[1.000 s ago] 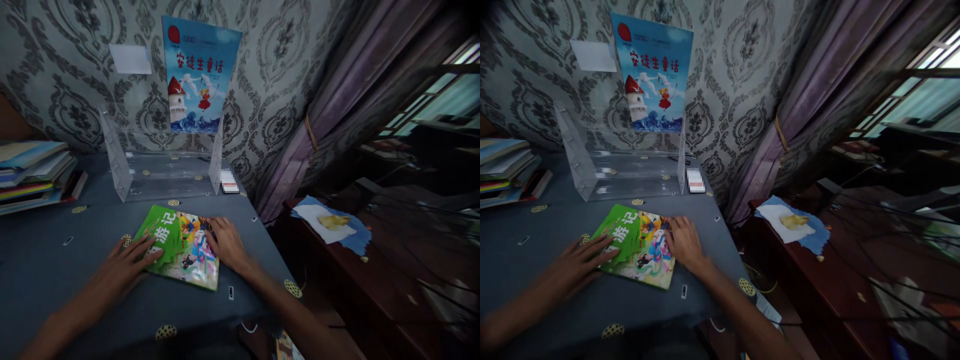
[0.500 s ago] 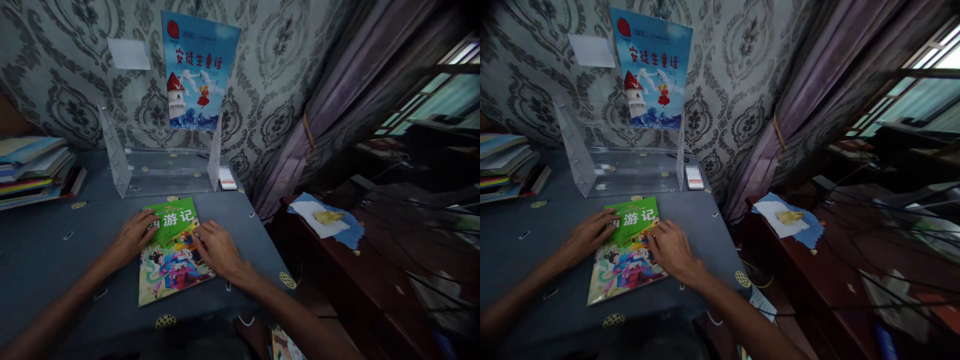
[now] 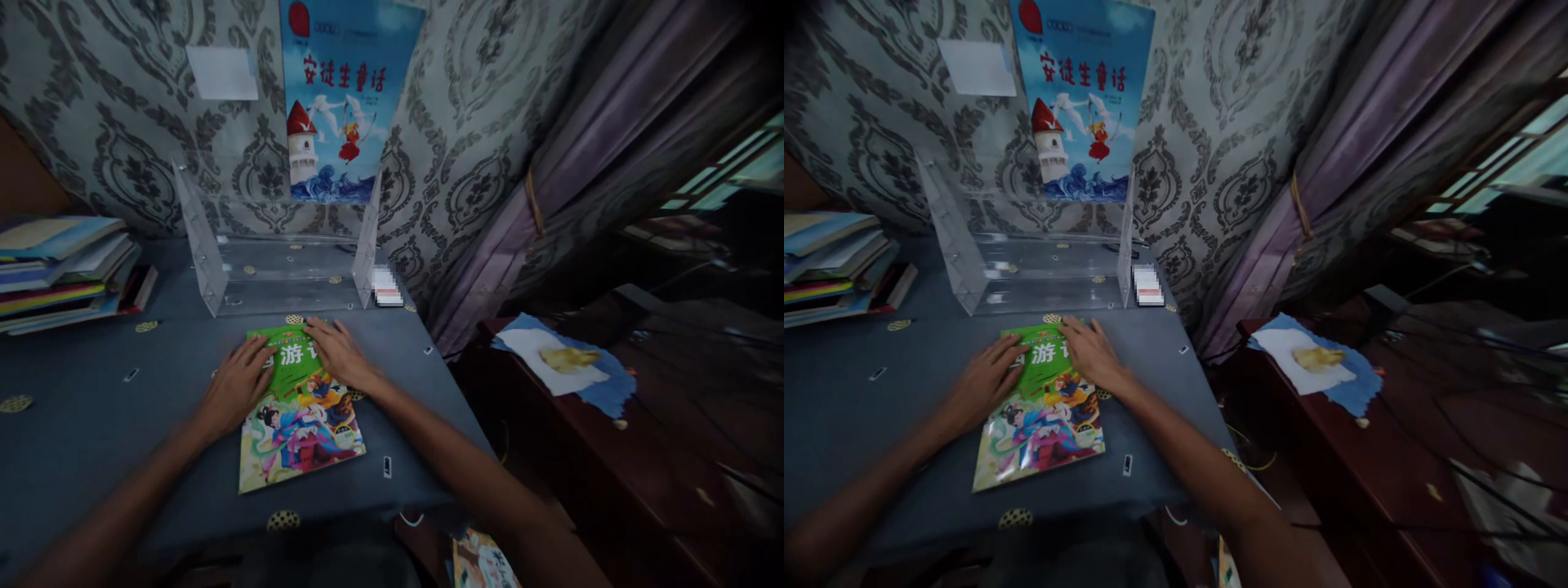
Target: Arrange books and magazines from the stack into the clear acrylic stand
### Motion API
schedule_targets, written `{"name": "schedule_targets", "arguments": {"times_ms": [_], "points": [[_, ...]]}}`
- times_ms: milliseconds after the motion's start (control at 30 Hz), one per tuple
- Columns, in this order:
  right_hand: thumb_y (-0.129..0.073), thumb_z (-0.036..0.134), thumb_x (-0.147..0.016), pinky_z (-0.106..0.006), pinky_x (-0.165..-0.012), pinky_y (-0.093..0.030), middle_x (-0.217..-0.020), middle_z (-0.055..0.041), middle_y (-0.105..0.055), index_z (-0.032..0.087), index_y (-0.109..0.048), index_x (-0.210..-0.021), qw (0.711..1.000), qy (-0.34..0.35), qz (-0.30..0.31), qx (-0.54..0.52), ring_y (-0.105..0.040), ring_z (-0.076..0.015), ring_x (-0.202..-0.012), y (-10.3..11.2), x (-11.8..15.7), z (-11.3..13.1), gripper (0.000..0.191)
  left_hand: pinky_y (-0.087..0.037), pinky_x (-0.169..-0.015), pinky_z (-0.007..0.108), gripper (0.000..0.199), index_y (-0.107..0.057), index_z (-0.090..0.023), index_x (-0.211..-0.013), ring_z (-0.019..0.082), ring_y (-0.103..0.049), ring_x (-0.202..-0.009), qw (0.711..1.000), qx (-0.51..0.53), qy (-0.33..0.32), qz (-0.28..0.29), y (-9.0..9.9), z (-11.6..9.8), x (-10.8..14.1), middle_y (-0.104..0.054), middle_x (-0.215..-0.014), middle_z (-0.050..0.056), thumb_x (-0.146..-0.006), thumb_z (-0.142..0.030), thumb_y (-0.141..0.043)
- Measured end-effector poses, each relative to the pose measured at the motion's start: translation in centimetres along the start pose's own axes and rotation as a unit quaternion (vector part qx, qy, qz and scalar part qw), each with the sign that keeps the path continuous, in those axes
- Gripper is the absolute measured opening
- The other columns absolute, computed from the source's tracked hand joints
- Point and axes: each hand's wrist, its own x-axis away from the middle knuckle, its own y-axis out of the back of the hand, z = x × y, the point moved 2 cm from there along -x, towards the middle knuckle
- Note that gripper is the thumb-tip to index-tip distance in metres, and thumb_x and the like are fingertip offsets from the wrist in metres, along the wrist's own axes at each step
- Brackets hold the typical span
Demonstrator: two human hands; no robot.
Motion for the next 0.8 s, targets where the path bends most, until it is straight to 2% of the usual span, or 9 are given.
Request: {"name": "schedule_targets", "arguments": {"times_ms": [167, 267, 367, 500, 633, 800], "points": [[-0.041, 0.01, -0.097, -0.056, -0.121, -0.026, -0.154, -0.0115, -0.05, 0.022, -0.056, -0.139, 0.998, -0.009, -0.011, -0.068, -0.043, -0.0203, -0.146, -0.4, 0.0, -1.3, 0.046, -0.037, -0.112, 0.065, 0.042, -0.061, -0.018, -0.13, 0.034, -0.054, -0.135, 0.998, -0.032, -0.023, 0.046, 1.5, -0.8, -0.6, -0.06, -0.142, 0.018, -0.102, -0.029, -0.032], [-0.04, 0.009, -0.097, -0.055, -0.122, -0.025, -0.154, -0.012, -0.05, 0.02, -0.057, -0.137, 0.996, -0.001, -0.016, -0.084, -0.044, -0.0196, -0.145, -0.5, -0.1, -1.5, 0.045, -0.038, -0.113, 0.06, 0.044, -0.059, -0.018, -0.134, 0.03, -0.054, -0.136, 0.995, -0.011, -0.067, 0.072, 1.9, -1.7, -1.3, -0.061, -0.142, 0.016, -0.1, -0.021, -0.031], [-0.039, 0.009, -0.096, -0.054, -0.123, -0.024, -0.154, -0.0132, -0.05, 0.017, -0.057, -0.136, 0.996, 0.002, -0.018, -0.085, -0.043, -0.0197, -0.146, -0.6, -0.1, -1.6, 0.045, -0.039, -0.114, 0.055, 0.042, -0.057, -0.022, -0.137, 0.027, -0.05, -0.139, 0.987, 0.03, -0.116, 0.107, 1.9, -3.9, -1.5, -0.059, -0.145, 0.013, -0.103, -0.027, -0.032], [-0.039, 0.009, -0.096, -0.053, -0.123, -0.023, -0.154, -0.0131, -0.05, 0.016, -0.058, -0.135, 0.997, 0.0, -0.015, -0.077, -0.042, -0.0199, -0.146, -0.7, -0.1, -1.4, 0.044, -0.031, -0.12, 0.055, 0.041, -0.053, -0.029, -0.142, 0.025, -0.045, -0.143, 0.965, 0.094, -0.194, 0.149, 2.1, -8.1, -0.4, -0.053, -0.151, 0.008, -0.105, -0.035, -0.038], [-0.039, 0.009, -0.096, -0.054, -0.122, -0.023, -0.155, -0.0115, -0.049, 0.018, -0.058, -0.136, 0.997, 0.002, -0.019, -0.078, -0.042, -0.0202, -0.146, -0.6, -0.1, -1.3, 0.045, -0.022, -0.124, 0.056, 0.039, -0.053, -0.032, -0.142, 0.024, -0.039, -0.148, 0.945, 0.133, -0.253, 0.157, 2.8, -10.9, 1.1, -0.051, -0.154, 0.005, -0.105, -0.034, -0.04], [-0.042, 0.01, -0.097, -0.056, -0.122, -0.023, -0.156, -0.0082, -0.048, 0.024, -0.059, -0.136, 0.996, 0.006, -0.028, -0.085, -0.042, -0.0203, -0.146, -0.7, -0.1, -1.4, 0.045, -0.019, -0.124, 0.06, 0.038, -0.056, -0.032, -0.139, 0.027, -0.038, -0.148, 0.943, 0.123, -0.273, 0.147, 2.9, -11.4, 1.6, -0.053, -0.152, 0.006, -0.103, -0.028, -0.044]]}}
